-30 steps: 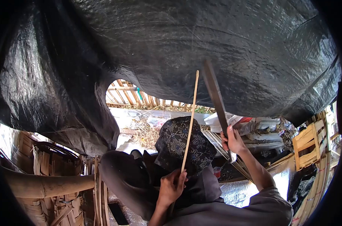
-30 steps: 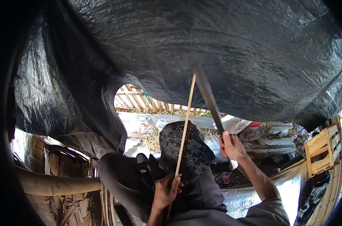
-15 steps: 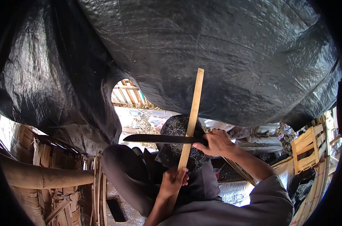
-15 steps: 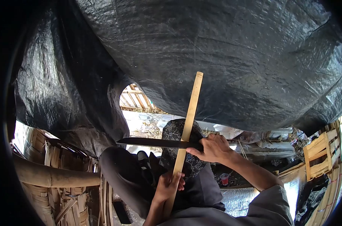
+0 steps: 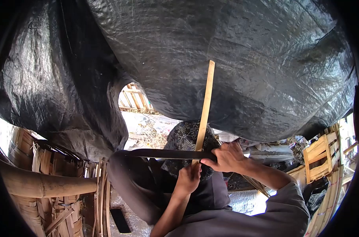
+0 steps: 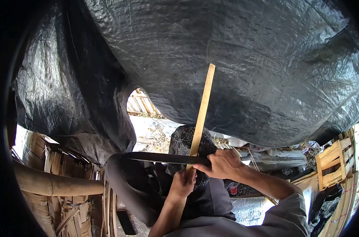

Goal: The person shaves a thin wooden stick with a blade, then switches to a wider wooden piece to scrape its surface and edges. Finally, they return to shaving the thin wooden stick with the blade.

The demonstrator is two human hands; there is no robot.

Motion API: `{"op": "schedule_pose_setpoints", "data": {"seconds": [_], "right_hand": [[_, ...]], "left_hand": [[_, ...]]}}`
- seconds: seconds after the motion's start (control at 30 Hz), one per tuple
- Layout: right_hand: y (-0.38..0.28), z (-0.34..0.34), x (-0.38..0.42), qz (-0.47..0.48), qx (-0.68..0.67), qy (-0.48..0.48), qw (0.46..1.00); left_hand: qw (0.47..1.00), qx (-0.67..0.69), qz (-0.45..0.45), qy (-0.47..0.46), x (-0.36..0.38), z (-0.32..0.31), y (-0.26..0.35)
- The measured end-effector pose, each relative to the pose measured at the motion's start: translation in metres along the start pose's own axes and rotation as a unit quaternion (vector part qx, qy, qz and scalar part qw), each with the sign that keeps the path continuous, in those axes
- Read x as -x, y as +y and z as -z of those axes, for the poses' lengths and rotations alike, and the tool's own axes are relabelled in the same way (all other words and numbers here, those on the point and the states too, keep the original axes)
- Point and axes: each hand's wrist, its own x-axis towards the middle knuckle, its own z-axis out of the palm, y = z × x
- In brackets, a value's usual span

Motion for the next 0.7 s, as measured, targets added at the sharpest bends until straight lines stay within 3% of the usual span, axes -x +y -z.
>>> {"op": "schedule_pose_setpoints", "data": {"seconds": [0.07,0.1,0.17,0.23,0.3,0.37,0.4,0.5,0.63,0.7], "right_hand": [[0.005,-0.002,0.003,-0.004,0.025,0.026,0.999],[0.01,0.001,-0.002,-0.022,0.02,0.008,1.0],[0.031,0.0,-0.016,-0.016,0.085,0.078,0.993],[0.056,0.0,-0.032,-0.101,0.043,0.147,0.983],[0.069,0.003,-0.035,-0.128,0.005,0.152,0.98],[0.072,0.003,-0.028,-0.104,0.014,0.157,0.982],[0.062,0.011,-0.022,-0.12,0.009,0.088,0.989],[0.044,0.003,-0.004,-0.048,0.0,0.043,0.998],[0.024,-0.011,0.01,0.021,-0.003,0.094,0.995],[0.023,-0.006,0.008,0.04,0.037,0.107,0.993]], "left_hand": [[0.993,-0.086,-0.077,0.033,-0.002,-0.005,-0.006],[0.993,-0.082,-0.074,0.033,-0.002,-0.005,-0.005],[0.994,-0.08,-0.067,0.032,0.0,-0.007,0.0],[0.99,-0.108,-0.078,0.039,0.004,-0.011,0.002],[0.972,-0.183,-0.123,0.076,0.004,-0.013,0.004],[0.964,-0.206,-0.145,0.089,0.005,-0.014,0.003],[0.955,-0.228,-0.158,0.1,0.006,-0.016,0.003],[0.937,-0.302,-0.139,0.105,0.01,-0.019,0.004],[0.922,-0.357,-0.116,0.092,0.017,-0.023,0.01],[0.913,-0.362,-0.148,0.119,0.018,-0.026,0.006]]}}
